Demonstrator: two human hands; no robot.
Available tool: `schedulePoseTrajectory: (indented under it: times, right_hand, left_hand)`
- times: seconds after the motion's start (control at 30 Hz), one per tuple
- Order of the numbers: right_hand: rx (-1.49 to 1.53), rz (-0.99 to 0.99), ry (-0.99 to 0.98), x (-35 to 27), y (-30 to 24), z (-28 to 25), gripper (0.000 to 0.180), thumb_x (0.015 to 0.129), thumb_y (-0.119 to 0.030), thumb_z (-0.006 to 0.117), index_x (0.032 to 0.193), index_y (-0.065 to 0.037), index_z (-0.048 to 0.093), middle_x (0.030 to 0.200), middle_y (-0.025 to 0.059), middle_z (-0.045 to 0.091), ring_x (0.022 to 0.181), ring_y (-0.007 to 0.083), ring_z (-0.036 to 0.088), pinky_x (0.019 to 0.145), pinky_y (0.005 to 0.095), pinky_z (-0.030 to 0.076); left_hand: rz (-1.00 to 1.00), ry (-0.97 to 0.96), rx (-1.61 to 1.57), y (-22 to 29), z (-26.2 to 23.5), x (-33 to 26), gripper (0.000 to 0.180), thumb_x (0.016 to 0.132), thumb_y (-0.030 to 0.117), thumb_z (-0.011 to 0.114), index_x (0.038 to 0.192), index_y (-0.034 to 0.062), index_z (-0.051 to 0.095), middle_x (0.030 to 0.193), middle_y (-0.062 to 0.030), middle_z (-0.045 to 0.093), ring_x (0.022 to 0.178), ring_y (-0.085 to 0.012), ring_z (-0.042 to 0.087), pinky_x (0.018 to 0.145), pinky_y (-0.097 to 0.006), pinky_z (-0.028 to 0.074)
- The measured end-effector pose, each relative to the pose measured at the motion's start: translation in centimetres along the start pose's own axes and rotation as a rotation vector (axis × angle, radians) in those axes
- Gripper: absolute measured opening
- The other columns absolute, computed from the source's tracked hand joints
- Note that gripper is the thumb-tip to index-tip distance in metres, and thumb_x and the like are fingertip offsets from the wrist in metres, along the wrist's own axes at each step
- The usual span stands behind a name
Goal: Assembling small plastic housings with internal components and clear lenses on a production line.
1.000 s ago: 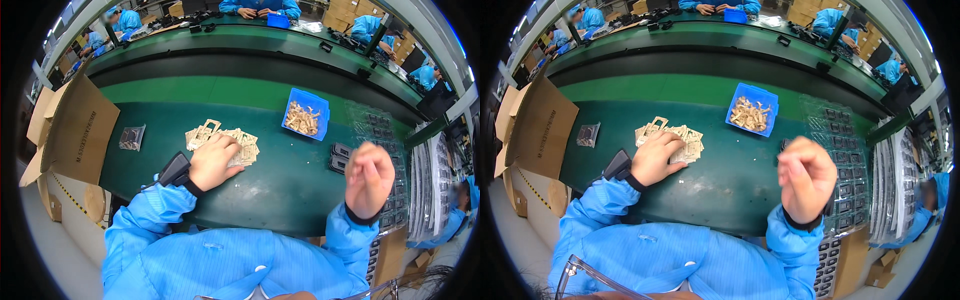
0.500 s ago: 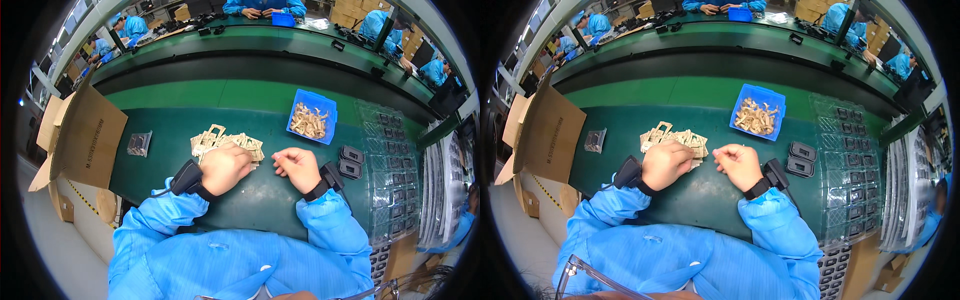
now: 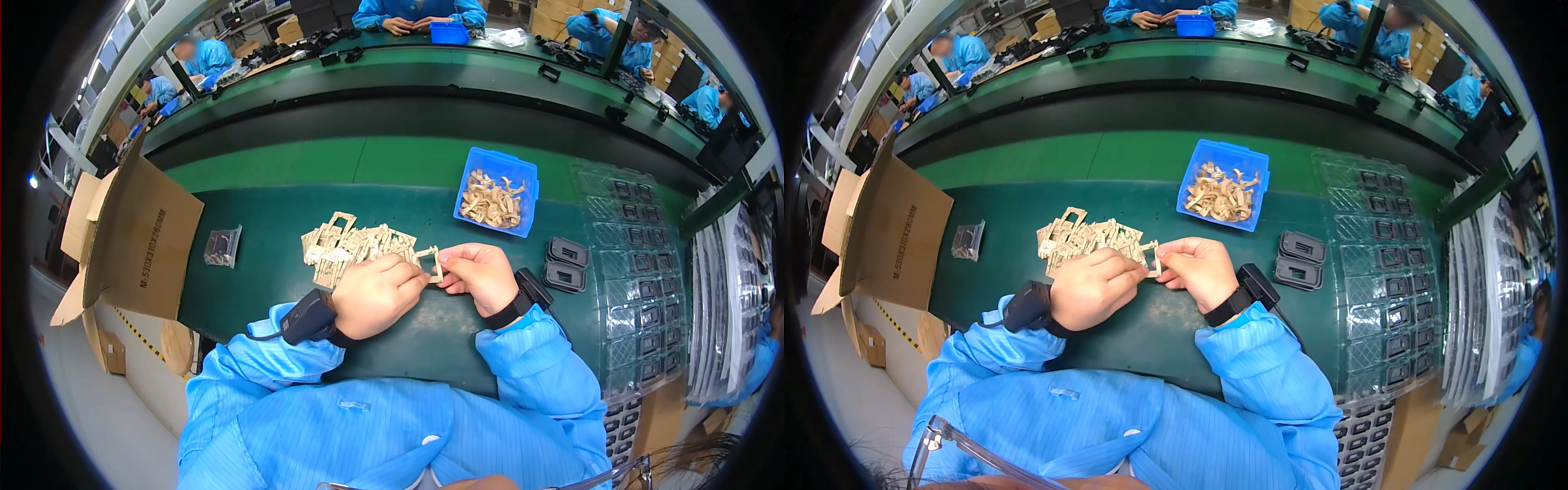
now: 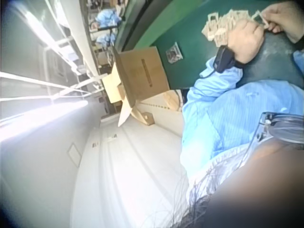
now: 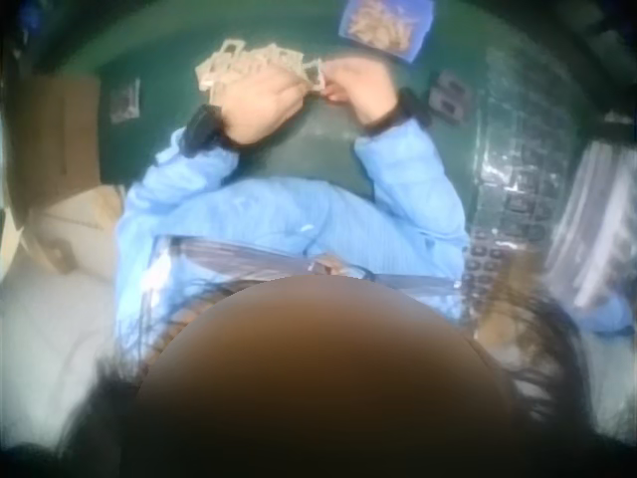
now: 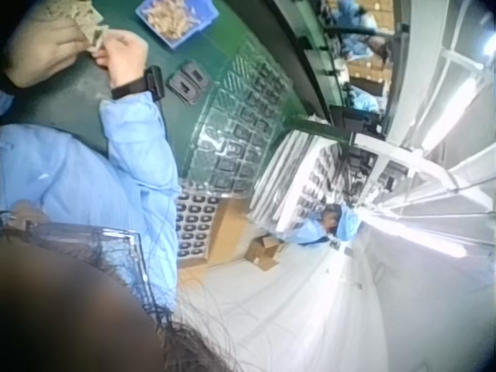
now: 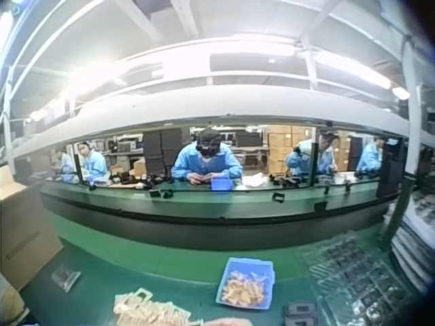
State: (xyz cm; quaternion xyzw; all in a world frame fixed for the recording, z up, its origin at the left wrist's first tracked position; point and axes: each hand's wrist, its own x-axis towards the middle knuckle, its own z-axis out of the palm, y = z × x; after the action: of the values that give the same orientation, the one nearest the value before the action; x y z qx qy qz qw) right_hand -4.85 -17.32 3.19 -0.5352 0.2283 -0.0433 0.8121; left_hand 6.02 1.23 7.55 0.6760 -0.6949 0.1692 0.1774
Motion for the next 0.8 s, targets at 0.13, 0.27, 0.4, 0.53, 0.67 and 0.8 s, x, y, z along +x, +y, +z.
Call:
schedulePoseTrajectory:
  times: [0.13,0.27,0.4,0.53,0.67,0.8]
  right_hand:
    - [0.017,-0.158,0.028,-0.5,-0.3,0.1,0.007,0.091,-0.007,0.068,0.096,-0.001,0.067,0.087,0.0066,0.071,0.071,0.0107,0.067,0.058,0.0218,0.053]
    - [-0.158,-0.328,0.090,-0.9,-1.1,-0.3,0.005,0.091,-0.002,0.067,0.096,0.000,0.066,0.085,0.0045,0.070,0.073,0.0087,0.067,0.060,0.0213,0.053]
    - [-0.225,-0.488,0.192,-1.2,-2.1,-1.3,0.007,0.090,0.001,0.067,0.096,0.002,0.064,0.086,0.0043,0.069,0.074,0.0090,0.067,0.065,0.0220,0.054]
    - [-0.175,-0.521,0.260,-1.8,-3.5,-2.4,0.006,0.091,0.002,0.065,0.096,0.003,0.063,0.087,0.0067,0.069,0.074,0.0106,0.067,0.067,0.0235,0.056]
    - [-0.015,-0.546,0.251,-1.5,-3.9,-3.5,0.005,0.094,0.000,0.061,0.098,0.003,0.064,0.089,0.0096,0.070,0.074,0.0130,0.068,0.067,0.0259,0.058]
    - [-0.101,-0.550,0.353,-1.1,-4.0,-4.2,0.007,0.096,-0.002,0.061,0.097,0.004,0.065,0.089,0.0098,0.071,0.073,0.0125,0.069,0.066,0.0250,0.057]
  left_hand:
    - [-0.064,0.078,-0.228,-0.6,-0.2,2.6,0.020,0.081,0.011,0.073,0.100,0.0049,0.071,0.103,-0.0072,0.070,0.089,-0.0232,0.067,0.072,-0.032,0.056]
    - [-0.446,0.123,-0.551,-2.2,0.6,5.7,0.019,0.086,0.014,0.073,0.102,0.0024,0.071,0.102,-0.0121,0.071,0.084,-0.0201,0.068,0.065,-0.031,0.053]
    - [-0.413,-0.068,-0.737,-2.8,0.9,8.6,0.014,0.090,0.013,0.069,0.098,0.0017,0.070,0.086,-0.0065,0.070,0.075,-0.0126,0.064,0.060,-0.026,0.048]
    - [-0.341,-0.060,-0.755,-2.1,1.3,11.0,0.010,0.090,0.011,0.067,0.095,0.0020,0.067,0.083,-0.0061,0.067,0.074,-0.0131,0.062,0.062,-0.027,0.049]
    - [-0.293,0.021,-0.720,-1.2,2.7,12.0,0.011,0.088,0.005,0.068,0.097,0.0010,0.064,0.086,-0.0102,0.067,0.076,-0.0206,0.065,0.068,-0.032,0.053]
    - [-0.259,0.061,-0.639,-0.7,3.9,12.7,0.009,0.087,0.002,0.068,0.095,-0.0005,0.064,0.086,-0.0137,0.067,0.080,-0.0266,0.069,0.071,-0.035,0.055]
